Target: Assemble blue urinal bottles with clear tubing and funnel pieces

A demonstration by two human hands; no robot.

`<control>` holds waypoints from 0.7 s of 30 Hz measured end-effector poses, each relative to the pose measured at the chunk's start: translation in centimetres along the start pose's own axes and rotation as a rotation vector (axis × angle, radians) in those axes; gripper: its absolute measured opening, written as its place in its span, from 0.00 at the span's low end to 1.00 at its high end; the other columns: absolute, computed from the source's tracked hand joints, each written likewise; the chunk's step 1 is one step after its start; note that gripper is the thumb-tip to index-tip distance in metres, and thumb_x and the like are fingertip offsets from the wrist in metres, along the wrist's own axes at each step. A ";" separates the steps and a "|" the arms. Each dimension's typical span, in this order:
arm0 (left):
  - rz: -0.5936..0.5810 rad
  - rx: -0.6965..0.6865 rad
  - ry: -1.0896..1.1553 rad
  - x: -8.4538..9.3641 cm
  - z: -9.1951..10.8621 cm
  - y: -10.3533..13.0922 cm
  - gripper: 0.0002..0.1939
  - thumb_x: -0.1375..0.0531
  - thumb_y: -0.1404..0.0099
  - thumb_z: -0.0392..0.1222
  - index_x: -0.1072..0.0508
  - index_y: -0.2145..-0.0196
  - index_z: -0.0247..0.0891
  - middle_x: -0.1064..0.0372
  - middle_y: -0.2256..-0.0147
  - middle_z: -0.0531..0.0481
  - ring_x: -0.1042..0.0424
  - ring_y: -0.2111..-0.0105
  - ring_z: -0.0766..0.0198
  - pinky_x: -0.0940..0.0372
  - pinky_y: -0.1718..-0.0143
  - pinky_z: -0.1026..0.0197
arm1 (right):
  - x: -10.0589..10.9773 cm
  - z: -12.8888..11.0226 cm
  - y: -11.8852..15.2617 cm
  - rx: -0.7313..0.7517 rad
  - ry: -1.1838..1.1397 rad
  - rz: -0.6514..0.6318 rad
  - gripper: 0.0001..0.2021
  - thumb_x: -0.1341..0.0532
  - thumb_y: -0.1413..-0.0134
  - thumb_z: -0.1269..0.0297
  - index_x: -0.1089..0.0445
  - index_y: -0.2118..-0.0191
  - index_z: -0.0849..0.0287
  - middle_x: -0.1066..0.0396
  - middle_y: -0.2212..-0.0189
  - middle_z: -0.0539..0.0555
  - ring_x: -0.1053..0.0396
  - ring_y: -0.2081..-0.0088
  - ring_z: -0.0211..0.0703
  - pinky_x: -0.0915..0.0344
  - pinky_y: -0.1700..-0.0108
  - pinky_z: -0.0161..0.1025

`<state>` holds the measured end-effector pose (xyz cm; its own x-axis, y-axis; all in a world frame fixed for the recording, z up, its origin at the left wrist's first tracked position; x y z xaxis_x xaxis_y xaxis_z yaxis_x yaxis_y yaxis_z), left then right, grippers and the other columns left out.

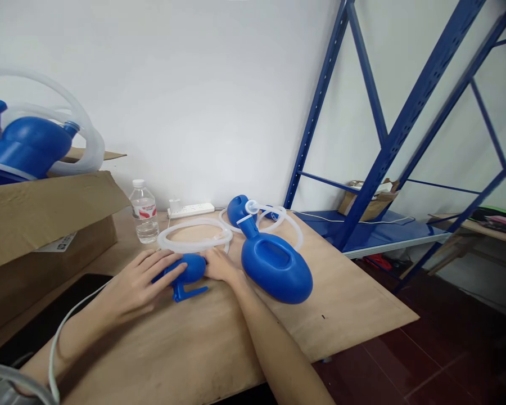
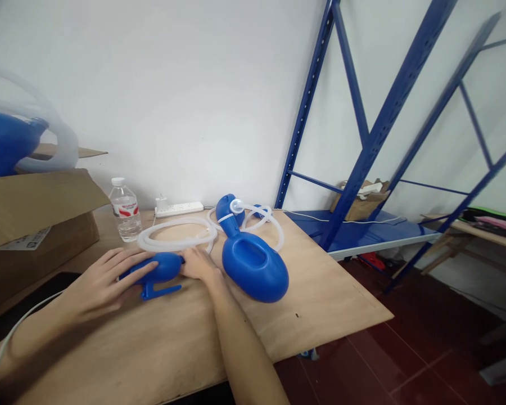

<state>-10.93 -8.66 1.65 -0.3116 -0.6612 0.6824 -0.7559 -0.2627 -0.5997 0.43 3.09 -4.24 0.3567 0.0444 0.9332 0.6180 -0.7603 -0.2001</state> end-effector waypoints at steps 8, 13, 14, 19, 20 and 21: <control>0.106 0.131 -0.010 2.2 0.3 -1.0 0.13 0.39 0.33 0.48 0.21 0.55 0.41 0.20 0.66 0.44 0.22 0.70 0.55 0.31 0.71 0.59 | -0.5 -0.5 -0.1 -0.023 0.087 0.002 0.10 0.36 0.46 0.62 0.20 0.59 0.55 0.19 0.63 0.57 0.22 0.61 0.53 0.32 0.61 0.40; 0.006 0.845 0.247 1.2 -5.9 0.8 0.21 0.44 0.32 0.58 0.21 0.67 0.39 0.23 0.75 0.49 0.26 0.78 0.59 0.34 0.75 0.60 | 0.1 -0.2 0.1 -0.112 0.147 0.076 0.12 0.39 0.40 0.60 0.21 0.55 0.57 0.19 0.60 0.61 0.23 0.57 0.55 0.31 0.56 0.44; -0.024 0.983 0.334 0.7 -7.0 1.7 0.23 0.44 0.32 0.60 0.21 0.69 0.39 0.23 0.76 0.50 0.26 0.78 0.58 0.35 0.75 0.59 | 0.3 0.2 0.2 -0.138 0.156 0.092 0.13 0.41 0.37 0.59 0.22 0.55 0.57 0.19 0.60 0.61 0.23 0.57 0.54 0.31 0.56 0.44; 0.108 1.277 0.525 0.8 -9.2 4.3 0.28 0.48 0.32 0.64 0.23 0.72 0.39 0.23 0.75 0.50 0.26 0.74 0.55 0.34 0.75 0.58 | 0.6 0.2 0.1 -0.140 0.166 0.129 0.19 0.47 0.30 0.52 0.23 0.57 0.58 0.20 0.60 0.60 0.23 0.57 0.51 0.33 0.52 0.44; 0.108 1.238 0.449 1.2 -9.1 4.0 0.27 0.47 0.32 0.64 0.23 0.70 0.40 0.23 0.73 0.51 0.25 0.72 0.54 0.34 0.73 0.58 | 0.5 -0.2 0.0 -0.111 0.165 0.133 0.17 0.44 0.32 0.51 0.24 0.56 0.58 0.21 0.59 0.60 0.25 0.54 0.51 0.34 0.49 0.45; 0.082 1.185 0.366 1.3 -8.8 3.5 0.25 0.47 0.32 0.63 0.22 0.68 0.40 0.23 0.73 0.51 0.25 0.71 0.53 0.34 0.71 0.58 | 0.4 -0.8 0.0 -0.072 0.166 0.142 0.17 0.42 0.34 0.51 0.24 0.55 0.59 0.22 0.56 0.60 0.26 0.51 0.52 0.36 0.45 0.45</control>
<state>-19.05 -4.21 4.11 -0.6192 -0.5214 0.5872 0.2000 -0.8278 -0.5241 0.04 2.55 -3.66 0.3126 -0.1691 0.9347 0.5158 -0.7960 -0.3166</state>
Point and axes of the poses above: each hand's wrist, its own y-axis away from the middle knuckle, its own x-axis out of the back of the hand, z = x × y, the point moved 10 cm from there along -y, towards the middle knuckle
